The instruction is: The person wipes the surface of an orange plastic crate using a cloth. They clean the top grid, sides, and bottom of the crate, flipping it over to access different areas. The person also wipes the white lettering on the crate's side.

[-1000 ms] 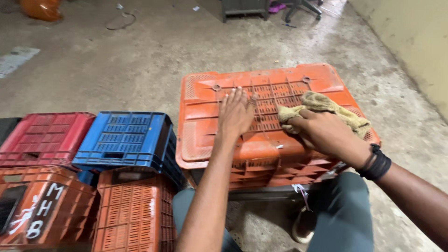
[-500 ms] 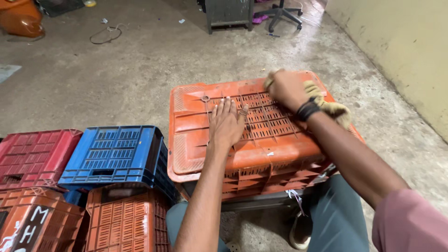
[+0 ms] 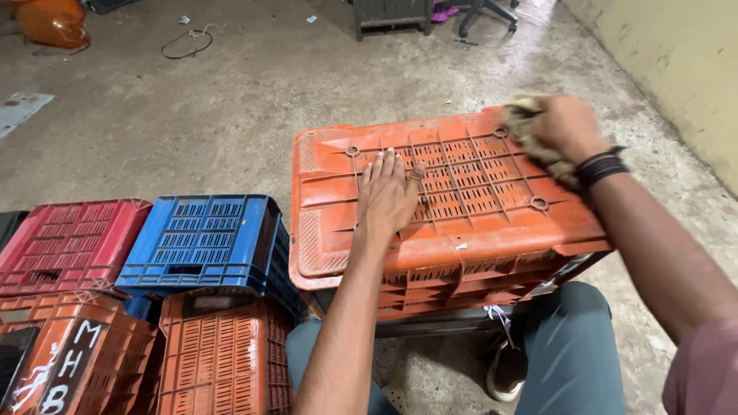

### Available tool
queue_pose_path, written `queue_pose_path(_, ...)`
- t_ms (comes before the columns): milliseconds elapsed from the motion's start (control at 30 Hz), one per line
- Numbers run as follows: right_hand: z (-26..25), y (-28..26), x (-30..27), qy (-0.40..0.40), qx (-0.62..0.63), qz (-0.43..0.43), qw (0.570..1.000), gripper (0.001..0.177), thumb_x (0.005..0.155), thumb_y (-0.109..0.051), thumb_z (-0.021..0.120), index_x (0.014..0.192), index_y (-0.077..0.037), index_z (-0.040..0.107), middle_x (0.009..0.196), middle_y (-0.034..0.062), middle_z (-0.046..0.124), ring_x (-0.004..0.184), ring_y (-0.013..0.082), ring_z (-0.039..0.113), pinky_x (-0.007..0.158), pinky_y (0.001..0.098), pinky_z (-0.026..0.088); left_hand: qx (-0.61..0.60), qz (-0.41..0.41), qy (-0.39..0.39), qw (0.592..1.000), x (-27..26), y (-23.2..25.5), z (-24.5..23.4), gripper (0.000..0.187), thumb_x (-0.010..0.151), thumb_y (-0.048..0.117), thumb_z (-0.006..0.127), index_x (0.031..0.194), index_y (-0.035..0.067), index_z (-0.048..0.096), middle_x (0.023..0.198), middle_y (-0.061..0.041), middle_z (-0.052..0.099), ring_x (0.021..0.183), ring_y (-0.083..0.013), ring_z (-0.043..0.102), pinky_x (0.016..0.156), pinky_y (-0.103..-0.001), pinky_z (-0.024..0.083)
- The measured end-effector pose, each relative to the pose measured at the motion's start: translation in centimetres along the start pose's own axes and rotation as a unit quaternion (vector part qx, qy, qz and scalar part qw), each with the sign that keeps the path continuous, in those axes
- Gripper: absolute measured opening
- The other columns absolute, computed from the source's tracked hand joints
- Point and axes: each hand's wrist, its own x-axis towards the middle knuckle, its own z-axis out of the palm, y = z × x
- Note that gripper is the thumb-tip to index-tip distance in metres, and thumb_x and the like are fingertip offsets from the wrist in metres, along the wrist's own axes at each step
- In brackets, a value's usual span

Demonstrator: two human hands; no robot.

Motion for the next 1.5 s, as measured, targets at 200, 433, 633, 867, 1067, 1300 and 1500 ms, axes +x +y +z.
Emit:
queue_pose_path(200,1.4,7.8,0.3,0.057,-0.030,0.020,0.998,0.038,0.089,-0.019,0.068,0.125,-0.011,0.078,0.094,0.0293,0.071,0.089,0.0465,0.069,0.085,0.0529,0.056,0.021,0.005,0.024,0.999,-0.1,0.2,0.0,0.092,0.102,0.068,0.012,0.152,-0.005,0.038,0.164,-0.019,0.032,0.155,-0.0339,0.025,0.126,-0.048,0.015)
queue_pose_path(433,-3.1,-1.0,-5.1,0.028,0.070,-0.104,0.992,0.034,0.083,-0.011,0.062,0.113,-0.004,0.076,0.104,0.0234,0.073,0.092,0.0411,0.070,0.087,0.0476,0.057,0.024,-0.004,0.010,1.000,0.1,0.5,0.1,0.092,0.101,0.069,0.012,0.153,-0.003,0.037,0.165,-0.019,0.029,0.154,-0.0341,0.022,0.124,-0.048,0.014)
queue_pose_path(633,-6.7,-11.8,-10.7,-0.043,0.116,-0.235,0.964,0.032,0.090,-0.025,0.067,0.119,-0.013,0.073,0.099,0.0177,0.069,0.077,0.0399,0.069,0.068,0.0500,0.056,0.012,-0.004,0.007,1.000,0.0,0.2,0.1,0.092,0.101,0.068,0.011,0.153,-0.003,0.037,0.166,-0.019,0.027,0.155,-0.0338,0.021,0.125,-0.047,0.013)
queue_pose_path(867,-5.7,-18.2,-13.5,-0.087,0.188,-0.328,0.922,0.030,0.086,-0.023,0.071,0.113,-0.009,0.068,0.096,0.0162,0.067,0.072,0.0409,0.068,0.061,0.0518,0.054,-0.032,0.016,0.001,0.999,0.4,-0.7,0.6,0.090,0.100,0.065,0.006,0.153,0.000,0.040,0.166,-0.017,0.030,0.156,-0.0346,0.021,0.127,-0.048,0.012)
queue_pose_path(1067,0.3,-19.1,-6.5,0.002,0.184,-0.276,0.943,0.032,0.084,-0.007,0.061,0.115,-0.005,0.066,0.100,0.0215,0.067,0.086,0.0454,0.066,0.075,0.0533,0.055,-0.125,-0.001,-0.008,0.992,0.3,-0.4,-0.8,0.091,0.100,0.066,0.005,0.157,0.001,0.032,0.164,-0.020,0.031,0.155,-0.0338,0.022,0.127,-0.046,0.010)
queue_pose_path(1300,3.6,-18.2,-0.4,0.047,0.175,-0.198,0.963,0.031,0.087,-0.009,0.061,0.117,-0.003,0.069,0.100,0.0259,0.069,0.091,0.0466,0.066,0.081,0.0537,0.054,-0.111,-0.003,0.002,0.994,0.0,-0.2,-0.7,0.092,0.100,0.067,0.009,0.160,-0.001,0.025,0.164,-0.021,0.031,0.154,-0.0351,0.024,0.127,-0.045,0.012)
queue_pose_path(1500,0.8,-19.2,-6.5,-0.037,0.206,-0.264,0.942,0.029,0.084,-0.011,0.064,0.112,-0.002,0.063,0.099,0.0228,0.068,0.090,0.0451,0.066,0.079,0.0515,0.055,-0.099,-0.029,0.019,0.994,0.6,-0.5,0.0,0.092,0.101,0.068,0.009,0.159,-0.001,0.026,0.166,-0.021,0.028,0.156,-0.0339,0.023,0.128,-0.045,0.011)
